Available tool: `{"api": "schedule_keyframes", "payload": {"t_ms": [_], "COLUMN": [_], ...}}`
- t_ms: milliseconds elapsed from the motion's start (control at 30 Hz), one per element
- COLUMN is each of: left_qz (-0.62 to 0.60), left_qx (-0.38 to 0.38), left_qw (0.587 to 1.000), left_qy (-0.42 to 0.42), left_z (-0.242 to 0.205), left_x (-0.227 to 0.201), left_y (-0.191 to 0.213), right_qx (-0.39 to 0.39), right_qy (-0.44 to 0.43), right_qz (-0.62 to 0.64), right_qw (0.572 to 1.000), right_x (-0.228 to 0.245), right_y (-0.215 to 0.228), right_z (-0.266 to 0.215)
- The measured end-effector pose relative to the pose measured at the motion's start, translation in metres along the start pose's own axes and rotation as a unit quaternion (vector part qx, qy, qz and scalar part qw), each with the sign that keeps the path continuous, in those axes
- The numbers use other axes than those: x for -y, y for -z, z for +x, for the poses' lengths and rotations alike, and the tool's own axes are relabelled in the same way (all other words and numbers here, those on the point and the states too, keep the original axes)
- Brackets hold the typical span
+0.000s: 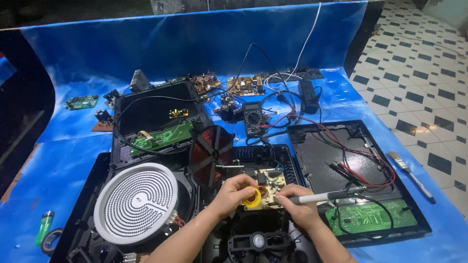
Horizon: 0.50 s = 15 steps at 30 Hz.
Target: Repairing the internal circuit board of an induction cooker using a soldering iron and a probe.
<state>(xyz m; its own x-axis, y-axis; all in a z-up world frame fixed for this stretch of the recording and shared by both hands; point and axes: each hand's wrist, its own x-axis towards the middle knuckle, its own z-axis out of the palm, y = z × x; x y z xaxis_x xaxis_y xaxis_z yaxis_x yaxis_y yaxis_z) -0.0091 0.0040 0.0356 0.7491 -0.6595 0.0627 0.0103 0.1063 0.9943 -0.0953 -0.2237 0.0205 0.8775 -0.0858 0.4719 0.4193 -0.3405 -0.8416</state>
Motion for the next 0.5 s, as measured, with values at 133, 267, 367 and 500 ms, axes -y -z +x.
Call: {"api": "schedule_keyframes", "payload": {"t_ms": [133, 267, 367, 500], "left_qz": [0.0, 0.008, 0.032, 0.03], "left_qx": [-0.003, -0.011, -0.004, 0.005], "left_qw": [1.0, 1.0, 0.999, 1.0], "left_qy": [0.003, -0.006, -0.004, 0.002], "left_z": [-0.001, 0.001, -0.001, -0.001], "left_x": [-0.004, -0.001, -0.009, -0.01], "left_y": [-0.001, 0.0, -0.001, 0.0], "right_qx": [-0.004, -0.006, -0.015, -0.017], "right_qy": [-0.007, -0.006, -0.019, -0.035], "right_qz": [-0.007, -0.001, -0.007, -0.022], "right_qw": [1.0, 1.0, 1.0, 0.999], "right_x": [0.001, -0.002, -0.007, -0.012], "right_y": [0.001, 0.001, 0.0, 0.002], "right_z": [-0.001, 0.0, -0.002, -0.004]}}
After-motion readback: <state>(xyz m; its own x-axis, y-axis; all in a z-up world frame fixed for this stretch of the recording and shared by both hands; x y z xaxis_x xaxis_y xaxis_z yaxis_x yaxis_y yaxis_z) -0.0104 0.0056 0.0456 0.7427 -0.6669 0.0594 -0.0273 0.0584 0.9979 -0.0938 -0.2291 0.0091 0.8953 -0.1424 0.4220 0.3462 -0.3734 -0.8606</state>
